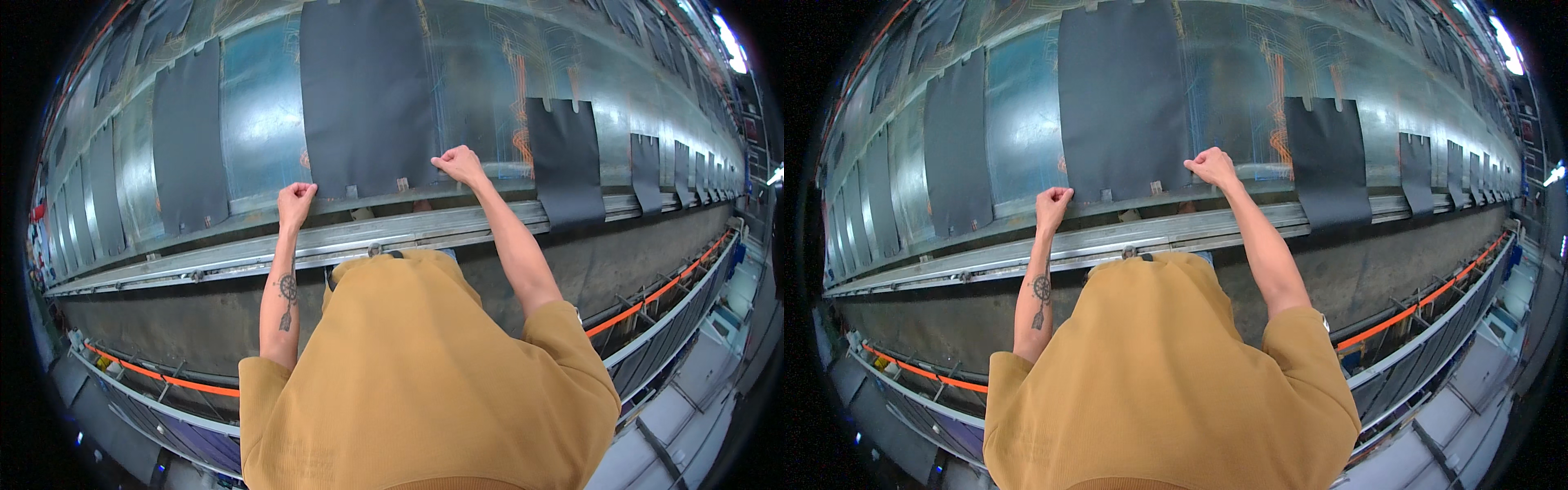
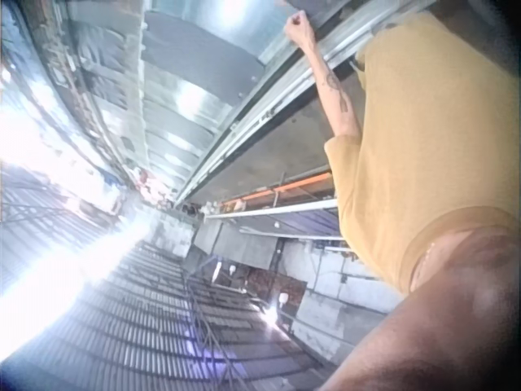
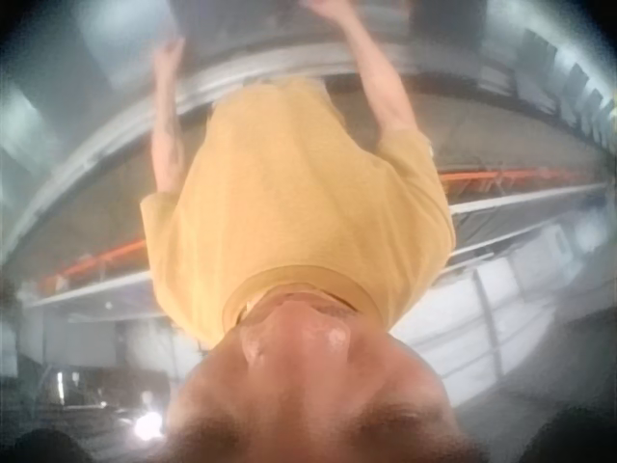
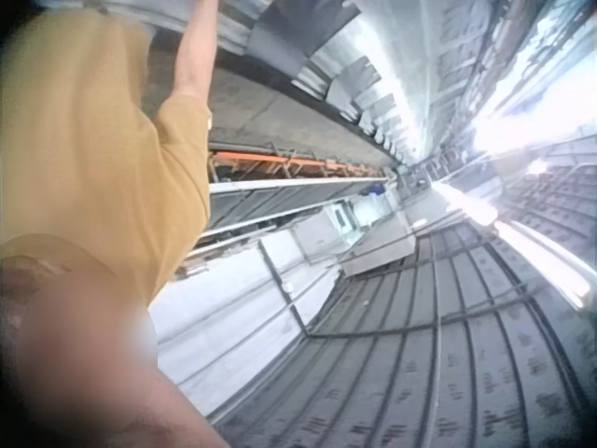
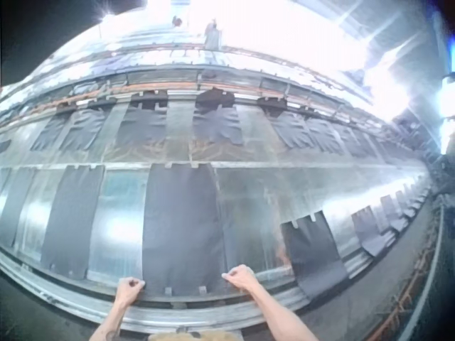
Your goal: The person repeatedly picks up black rectangular sheets and places them onto a flat surface, aligning them with existing sheets. The person handles the sheets one at a time, adjusting their position before moving to the next.
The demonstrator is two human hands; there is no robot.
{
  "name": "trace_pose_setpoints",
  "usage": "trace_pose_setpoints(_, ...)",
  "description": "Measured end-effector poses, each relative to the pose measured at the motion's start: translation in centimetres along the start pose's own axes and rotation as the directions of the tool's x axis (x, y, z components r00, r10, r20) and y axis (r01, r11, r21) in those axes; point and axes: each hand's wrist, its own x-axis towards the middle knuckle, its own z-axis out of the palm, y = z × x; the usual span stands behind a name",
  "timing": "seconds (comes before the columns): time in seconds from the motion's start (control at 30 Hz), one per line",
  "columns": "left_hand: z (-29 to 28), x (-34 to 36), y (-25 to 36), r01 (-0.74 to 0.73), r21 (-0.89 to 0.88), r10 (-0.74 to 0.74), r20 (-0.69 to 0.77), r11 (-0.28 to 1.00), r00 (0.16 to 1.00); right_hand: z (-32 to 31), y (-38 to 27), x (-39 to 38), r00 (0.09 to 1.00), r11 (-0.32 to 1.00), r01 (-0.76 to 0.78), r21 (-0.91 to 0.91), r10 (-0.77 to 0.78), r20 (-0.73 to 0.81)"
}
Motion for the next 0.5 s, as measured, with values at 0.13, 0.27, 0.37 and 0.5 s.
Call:
trace_pose_setpoints(0.13, 0.3, 0.0, 0.5, -0.011, 0.003, 0.011, -0.022, 1.000, 1.000, -2.2, -1.3, 4.2, 1.000, 0.999, 0.032, -0.014, -0.032, 0.001)
trace_pose_setpoints(0.27, 0.4, 0.0, 0.2, 0.005, 0.016, -0.005, -0.038, 1.000, 0.999, -5.0, -3.8, 10.3, 0.993, 0.993, 0.112, 0.020, -0.111, -0.040)
trace_pose_setpoints(0.37, 0.5, 0.3, 0.5, 0.028, 0.021, -0.027, -0.026, 0.999, 0.999, -7.2, -5.3, 15.7, 0.986, 0.986, 0.149, 0.076, -0.142, -0.088)
trace_pose_setpoints(0.5, 0.7, 0.2, 0.4, 0.034, -0.050, -0.036, -0.037, 0.998, 0.999, -9.8, -8.1, 22.6, 0.993, 0.957, 0.115, 0.266, -0.103, -0.056)
